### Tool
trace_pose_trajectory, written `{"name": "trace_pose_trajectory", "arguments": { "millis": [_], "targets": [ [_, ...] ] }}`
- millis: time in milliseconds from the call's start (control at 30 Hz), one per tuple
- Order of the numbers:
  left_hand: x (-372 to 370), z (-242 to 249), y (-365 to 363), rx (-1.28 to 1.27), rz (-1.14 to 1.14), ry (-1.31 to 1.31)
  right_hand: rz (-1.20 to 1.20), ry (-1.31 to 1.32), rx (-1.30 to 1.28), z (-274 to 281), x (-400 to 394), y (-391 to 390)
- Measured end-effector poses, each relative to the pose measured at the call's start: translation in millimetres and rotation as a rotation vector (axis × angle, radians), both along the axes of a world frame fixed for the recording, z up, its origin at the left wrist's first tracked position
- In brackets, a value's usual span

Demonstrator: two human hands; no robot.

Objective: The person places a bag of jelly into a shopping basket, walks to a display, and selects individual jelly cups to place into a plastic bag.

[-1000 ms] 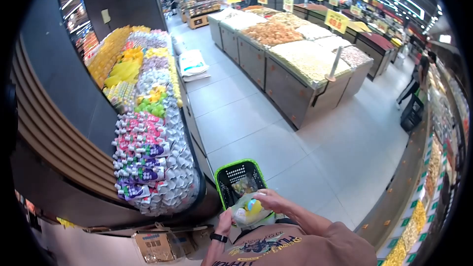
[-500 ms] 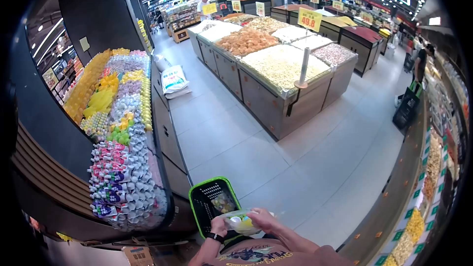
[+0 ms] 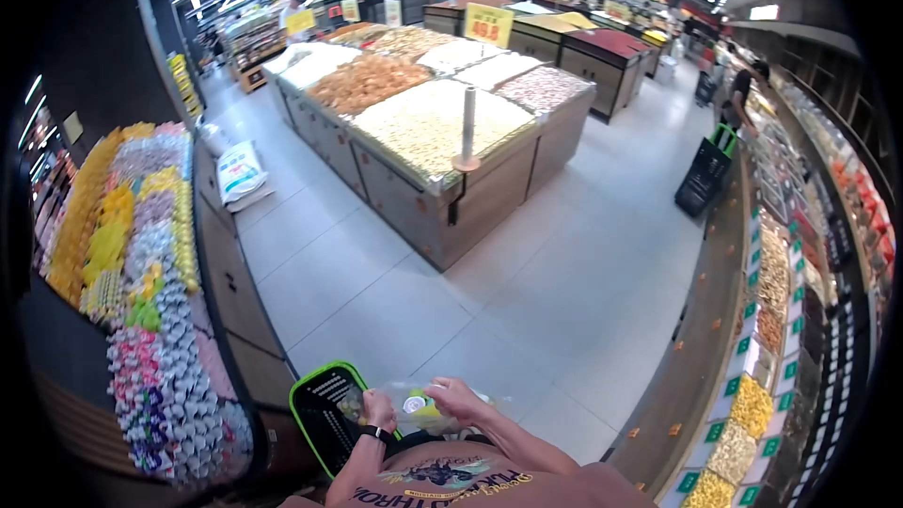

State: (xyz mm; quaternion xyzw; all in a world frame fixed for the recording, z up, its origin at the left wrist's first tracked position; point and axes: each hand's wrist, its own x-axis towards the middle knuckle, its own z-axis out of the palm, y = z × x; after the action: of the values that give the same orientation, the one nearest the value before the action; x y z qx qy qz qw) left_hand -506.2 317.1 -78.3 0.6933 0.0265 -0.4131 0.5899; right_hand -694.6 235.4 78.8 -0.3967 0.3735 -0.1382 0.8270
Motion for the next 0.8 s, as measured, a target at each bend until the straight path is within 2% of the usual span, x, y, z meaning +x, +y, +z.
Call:
{"name": "trace_pose_trajectory", "arguments": {
  "millis": [33,133,233,333,500,567,600,633,667,700,733,800],
  "targets": [
    [2,-1,-15,0.001,-0.085,-0.087,-0.032,-0.007,-0.009,-4,1,-14],
    [6,12,-56,-0.156,-0.270,-0.082,-0.116,-0.003,-0.046,-15,3,-54],
    [23,36,-100,-0.183,-0.473,-0.041,-0.178,0.058,-0.105,-7,16,-97],
    [48,85,-144,-0.219,-0.579,0.112,-0.231,0.134,-0.149,15,42,-144],
    [124,130,-219,-0.367,-0.773,0.310,-0.310,0.197,-0.326,21,95,-234],
    [151,136,-241,-0.491,-0.783,0.434,-0.366,0.233,-0.455,16,124,-265],
    [157,141,-254,-0.442,-0.684,0.350,-0.355,0.172,-0.444,15,137,-282],
    [165,153,-271,-0.369,-0.578,0.269,-0.337,0.115,-0.410,16,154,-299],
    [186,170,-277,-0.423,-0.575,0.301,-0.393,0.068,-0.378,30,180,-309],
    [212,144,-280,-0.598,-0.608,0.392,-0.356,0.063,-0.313,32,198,-323],
    [232,147,-287,-0.649,-0.590,0.444,-0.324,0.050,-0.266,32,217,-339],
    [256,161,-296,-0.651,-0.423,0.378,-0.267,0.016,-0.178,38,262,-361]
  ]
}}
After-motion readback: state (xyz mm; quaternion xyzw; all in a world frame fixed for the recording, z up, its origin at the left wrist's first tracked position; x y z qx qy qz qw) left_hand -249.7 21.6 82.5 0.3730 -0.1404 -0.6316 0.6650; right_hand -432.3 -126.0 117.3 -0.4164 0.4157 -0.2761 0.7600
